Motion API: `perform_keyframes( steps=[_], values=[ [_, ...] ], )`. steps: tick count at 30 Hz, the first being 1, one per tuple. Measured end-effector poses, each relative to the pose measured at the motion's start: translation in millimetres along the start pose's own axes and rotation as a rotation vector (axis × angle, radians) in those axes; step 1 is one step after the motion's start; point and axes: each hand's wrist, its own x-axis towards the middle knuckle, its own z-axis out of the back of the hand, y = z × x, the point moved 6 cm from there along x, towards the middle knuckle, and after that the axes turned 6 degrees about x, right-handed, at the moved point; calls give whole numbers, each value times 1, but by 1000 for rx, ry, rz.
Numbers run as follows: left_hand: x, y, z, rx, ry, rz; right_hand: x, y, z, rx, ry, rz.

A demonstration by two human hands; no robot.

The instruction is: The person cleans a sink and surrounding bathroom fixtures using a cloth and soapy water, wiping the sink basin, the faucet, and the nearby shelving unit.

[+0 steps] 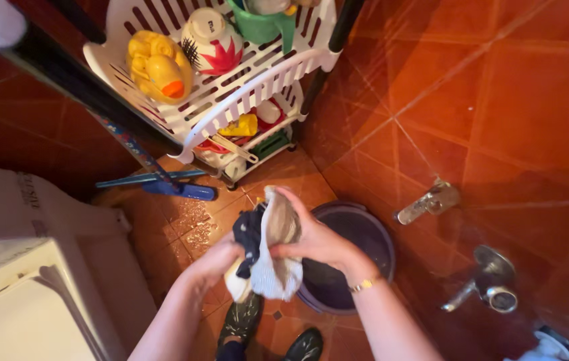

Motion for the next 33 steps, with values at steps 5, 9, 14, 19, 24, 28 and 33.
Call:
perform_keyframes(
  steps=[5, 9, 14, 19, 24, 28, 33],
  values=[
    [70, 28, 35, -160, -549, 135, 63, -135, -26, 949, -85, -226],
    [94, 43, 42, -119, -799, 18, 132, -229, -26, 1080, -309, -192],
    [108, 95, 43, -375, -926, -158, 237, -356, -1, 948, -672, -56],
    [146, 127, 77, -407, -923, -285, 326, -433, 2, 726, -808, 11],
    [185, 139, 103, -260, -1001, -487, 407, -495, -27, 520, -845, 105],
    [201, 118, 114, -64, -1149, -602, 493, -523, -42, 628, -590, 460],
    [193, 106, 111, 76, -1073, -616, 491, -520, -59, -108, -412, 156]
  ],
)
